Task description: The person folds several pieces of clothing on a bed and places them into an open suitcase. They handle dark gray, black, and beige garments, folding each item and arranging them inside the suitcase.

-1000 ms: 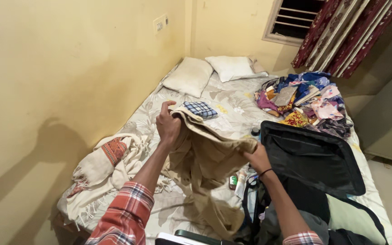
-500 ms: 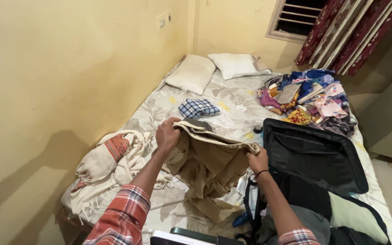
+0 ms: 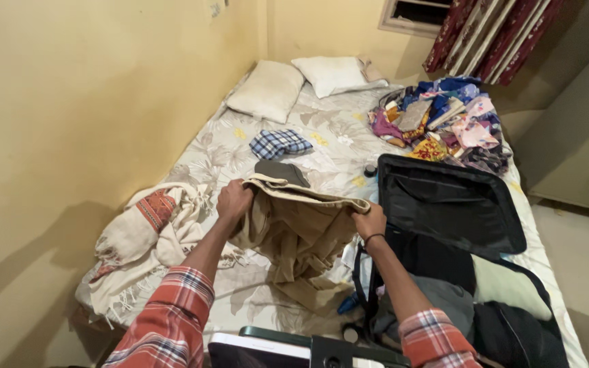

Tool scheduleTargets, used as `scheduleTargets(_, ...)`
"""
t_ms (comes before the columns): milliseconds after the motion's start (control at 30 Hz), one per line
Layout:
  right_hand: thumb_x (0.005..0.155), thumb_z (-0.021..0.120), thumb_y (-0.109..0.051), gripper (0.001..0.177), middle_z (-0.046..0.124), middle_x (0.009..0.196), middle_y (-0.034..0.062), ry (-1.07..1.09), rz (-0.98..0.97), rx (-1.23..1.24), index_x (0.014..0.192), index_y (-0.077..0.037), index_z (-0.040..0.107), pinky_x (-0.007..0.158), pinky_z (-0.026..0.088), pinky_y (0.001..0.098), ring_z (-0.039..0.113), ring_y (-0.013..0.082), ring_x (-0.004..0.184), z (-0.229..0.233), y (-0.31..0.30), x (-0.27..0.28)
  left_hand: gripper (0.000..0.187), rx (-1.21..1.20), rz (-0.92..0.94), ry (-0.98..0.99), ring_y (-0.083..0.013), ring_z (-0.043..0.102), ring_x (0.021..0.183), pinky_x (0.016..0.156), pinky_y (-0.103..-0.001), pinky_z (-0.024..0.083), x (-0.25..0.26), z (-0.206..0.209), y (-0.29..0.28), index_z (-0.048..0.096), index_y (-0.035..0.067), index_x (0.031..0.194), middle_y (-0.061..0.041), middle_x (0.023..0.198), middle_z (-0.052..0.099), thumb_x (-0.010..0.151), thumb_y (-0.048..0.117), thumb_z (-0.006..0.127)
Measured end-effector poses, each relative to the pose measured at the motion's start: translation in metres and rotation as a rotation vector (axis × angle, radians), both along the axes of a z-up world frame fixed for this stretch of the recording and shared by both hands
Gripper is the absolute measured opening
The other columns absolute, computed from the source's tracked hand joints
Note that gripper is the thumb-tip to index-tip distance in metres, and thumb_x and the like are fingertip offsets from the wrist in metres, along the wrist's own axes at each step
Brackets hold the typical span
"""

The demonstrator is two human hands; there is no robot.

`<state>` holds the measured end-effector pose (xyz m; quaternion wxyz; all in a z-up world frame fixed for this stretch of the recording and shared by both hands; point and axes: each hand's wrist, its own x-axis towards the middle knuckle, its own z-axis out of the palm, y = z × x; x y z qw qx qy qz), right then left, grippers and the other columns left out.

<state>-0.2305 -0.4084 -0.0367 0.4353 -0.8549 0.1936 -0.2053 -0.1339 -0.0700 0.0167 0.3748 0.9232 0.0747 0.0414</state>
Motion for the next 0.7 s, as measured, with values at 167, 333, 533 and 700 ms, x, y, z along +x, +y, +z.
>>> scheduleTargets(167,0.078,0.079,-0.02,0.028,0.077,0.098,0.0163,0.038,-0.052,-0.07,0.105,-0.012,0.078,0.081,0.057,0.044,0.074,0.0356,0.094,-0.001,0.002,-0.003,0.035,-0.099,0.029,0.076,-0.0424,0.068,0.107,0.091,-0.053,0.054,0.004,-0.017,-0.005,0.076,0.018,0.114,-0.02,0.112,0.074,0.086,0.037,0.065)
scheduleTargets(333,0.08,0.077,-0.02,0.033,0.077,0.102,0.0159,0.123,-0.097,0.032,0.113,-0.015,0.076,0.085,0.055,0.044,0.073,0.0352,0.099,-0.016,-0.002,-0.011,0.031,-0.316,-0.031,-0.033,-0.0325,0.073,0.094,0.083,-0.044,0.055,0.011,-0.053,-0.008,0.075,0.008,0.11,-0.017,0.1,0.077,0.086,0.024,0.065)
scheduleTargets(533,0.083,0.07,-0.015,0.04,0.076,0.111,0.0156,0.074,-0.105,0.144,0.123,-0.015,0.072,0.087,0.055,0.0427,0.073,0.0341,0.104,-0.046,-0.008,-0.015,0.025,-0.895,-0.071,0.193,-0.018,0.061,0.073,0.063,-0.036,0.05,0.003,-0.062,-0.023,0.068,0.003,0.116,-0.007,0.087,0.067,0.095,0.013,0.058)
scheduleTargets(700,0.087,0.067,-0.012,0.039,0.075,0.112,0.0166,-0.053,-0.16,0.22,0.125,-0.011,0.07,0.088,0.054,0.041,0.072,0.031,0.106,-0.05,-0.008,-0.017,0.026,-1.112,-0.112,0.252,-0.0167,0.064,0.076,0.066,-0.034,0.054,-0.011,-0.038,-0.029,0.067,0.0,0.117,-0.009,0.094,0.069,0.098,0.014,0.056)
